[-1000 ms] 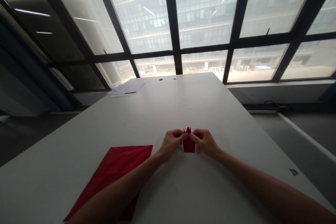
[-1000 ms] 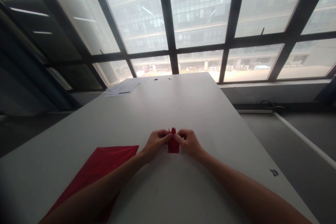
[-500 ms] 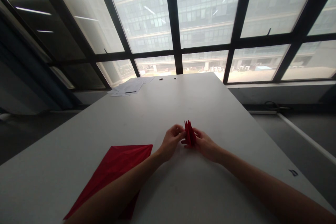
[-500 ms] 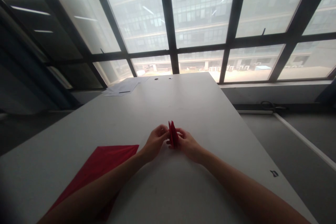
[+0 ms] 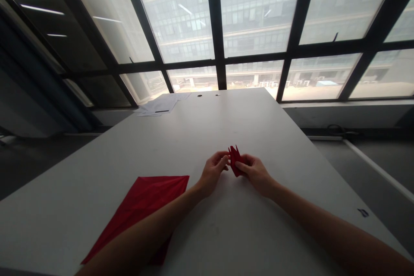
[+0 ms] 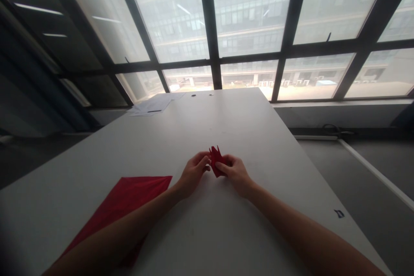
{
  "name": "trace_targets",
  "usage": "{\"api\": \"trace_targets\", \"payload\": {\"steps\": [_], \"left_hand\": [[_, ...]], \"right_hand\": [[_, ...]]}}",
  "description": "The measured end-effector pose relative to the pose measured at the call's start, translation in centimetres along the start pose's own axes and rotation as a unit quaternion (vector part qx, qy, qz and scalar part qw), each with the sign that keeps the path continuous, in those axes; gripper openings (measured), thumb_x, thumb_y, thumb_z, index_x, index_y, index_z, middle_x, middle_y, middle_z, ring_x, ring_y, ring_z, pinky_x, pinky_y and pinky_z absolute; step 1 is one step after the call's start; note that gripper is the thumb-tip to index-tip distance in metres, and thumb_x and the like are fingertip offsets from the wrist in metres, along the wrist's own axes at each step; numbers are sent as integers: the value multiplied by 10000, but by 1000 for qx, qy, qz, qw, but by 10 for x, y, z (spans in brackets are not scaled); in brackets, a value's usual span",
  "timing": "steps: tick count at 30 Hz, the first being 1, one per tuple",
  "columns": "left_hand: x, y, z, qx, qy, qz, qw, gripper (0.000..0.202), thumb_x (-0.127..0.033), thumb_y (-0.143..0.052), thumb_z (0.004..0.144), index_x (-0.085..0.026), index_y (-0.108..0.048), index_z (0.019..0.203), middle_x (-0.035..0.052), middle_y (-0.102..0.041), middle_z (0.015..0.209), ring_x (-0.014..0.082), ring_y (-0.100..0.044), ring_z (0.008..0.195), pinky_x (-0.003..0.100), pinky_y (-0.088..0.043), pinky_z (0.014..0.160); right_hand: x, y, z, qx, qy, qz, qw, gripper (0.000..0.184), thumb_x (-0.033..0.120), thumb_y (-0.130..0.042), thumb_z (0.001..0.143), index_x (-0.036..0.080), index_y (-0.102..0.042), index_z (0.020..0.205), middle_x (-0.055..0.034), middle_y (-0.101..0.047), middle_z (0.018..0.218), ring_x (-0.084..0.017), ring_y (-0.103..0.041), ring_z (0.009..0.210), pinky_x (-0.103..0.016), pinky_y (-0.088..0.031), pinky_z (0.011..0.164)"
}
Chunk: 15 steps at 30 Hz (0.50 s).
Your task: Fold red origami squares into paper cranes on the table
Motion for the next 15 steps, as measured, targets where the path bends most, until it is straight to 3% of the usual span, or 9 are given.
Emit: {"api": "trace_targets", "payload": {"steps": [10,15], "left_hand": [[2,6,1,-14,-20,-5,1000,361,-406,-738,813,-167,-685,1077,64,-692,920,157,-603,782,279,-478,710],[-4,5,1,-13,-48,24,998,340,-372,-727,820,-182,-663,1095,38,-663,905,127,-572,723,262,-472,681]], "right_hand": [[6,-2,-4,17,4,-93,996,287,382,-791,706,155,-715,864,-43,-718,813,-177,-629,728,-287,-473,668],[8,-4,-3,38,12,-89,995,340,378,-775,719,164,-724,979,-53,-728,876,-185,-634,765,-295,-485,686]]}}
Point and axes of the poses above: each hand's wrist, its own z-axis towards the middle knuckle, its own y-axis out of the back of the hand, x = y × z, the point moved 4 cm from there along z, towards the middle knuckle
